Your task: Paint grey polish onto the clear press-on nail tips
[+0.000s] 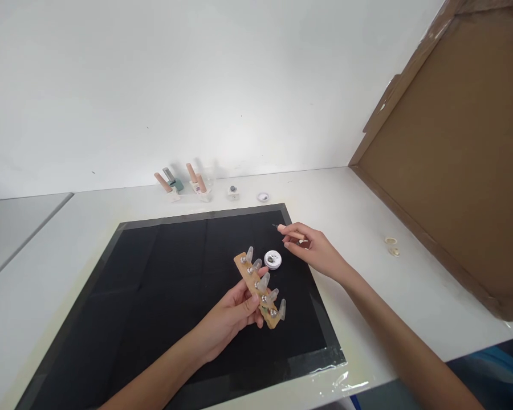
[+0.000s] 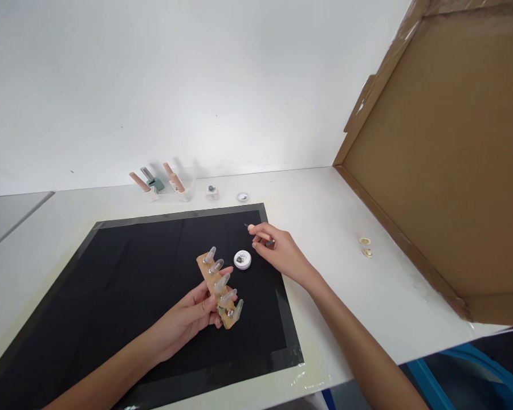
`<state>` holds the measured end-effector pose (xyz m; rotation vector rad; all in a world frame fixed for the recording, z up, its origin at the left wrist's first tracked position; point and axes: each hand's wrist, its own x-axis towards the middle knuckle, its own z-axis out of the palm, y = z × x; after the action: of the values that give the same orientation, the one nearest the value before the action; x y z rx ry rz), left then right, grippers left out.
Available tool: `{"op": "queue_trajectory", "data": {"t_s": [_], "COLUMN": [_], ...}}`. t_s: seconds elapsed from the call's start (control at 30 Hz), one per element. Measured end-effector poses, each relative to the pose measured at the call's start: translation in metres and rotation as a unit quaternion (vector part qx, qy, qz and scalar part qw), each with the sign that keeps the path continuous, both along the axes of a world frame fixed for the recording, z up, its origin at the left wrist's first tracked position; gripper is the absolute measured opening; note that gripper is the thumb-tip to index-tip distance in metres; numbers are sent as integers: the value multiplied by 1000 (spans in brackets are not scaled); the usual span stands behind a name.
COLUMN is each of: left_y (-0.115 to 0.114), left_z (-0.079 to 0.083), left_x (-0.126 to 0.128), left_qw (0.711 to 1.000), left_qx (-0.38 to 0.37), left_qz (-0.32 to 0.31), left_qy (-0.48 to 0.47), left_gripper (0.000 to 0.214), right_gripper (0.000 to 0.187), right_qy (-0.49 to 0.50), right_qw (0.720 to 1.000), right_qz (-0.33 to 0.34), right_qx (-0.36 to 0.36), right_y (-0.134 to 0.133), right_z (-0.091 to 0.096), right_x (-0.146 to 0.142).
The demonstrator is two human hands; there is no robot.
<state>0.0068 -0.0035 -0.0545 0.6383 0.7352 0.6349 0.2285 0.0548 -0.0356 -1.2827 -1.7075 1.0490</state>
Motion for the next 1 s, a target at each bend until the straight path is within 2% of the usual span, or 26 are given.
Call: {"op": "queue_trajectory", "data": {"t_s": [0.17, 0.33, 0.63, 0.8, 1.0], "left_y": [0, 0, 1, 2, 3], "left_z": [1, 1, 2, -2, -3], "left_x": [1, 0, 0, 0, 1], "left_qw": [1000, 1000, 1000, 1000, 1000], "left_qx": [4, 7, -6, -3, -3], "left_qz": [-3, -6, -3, 0, 0], "left_qy": [2, 4, 7, 0, -3], "left_gripper": [63, 64, 57, 58, 62], "right_gripper": [24, 22, 31, 29, 23], "right_qy": [-1, -12, -18, -18, -28], "right_qw": [1000, 1000, 999, 999, 999], "right_qz": [10, 26, 23, 12, 6], "right_qx": [2, -11, -29, -45, -31], "right_y": [0, 1, 5, 5, 6], "right_z": [-10, -16, -15, -14, -16], "right_x": [-12, -21, -23, -25, -27]}}
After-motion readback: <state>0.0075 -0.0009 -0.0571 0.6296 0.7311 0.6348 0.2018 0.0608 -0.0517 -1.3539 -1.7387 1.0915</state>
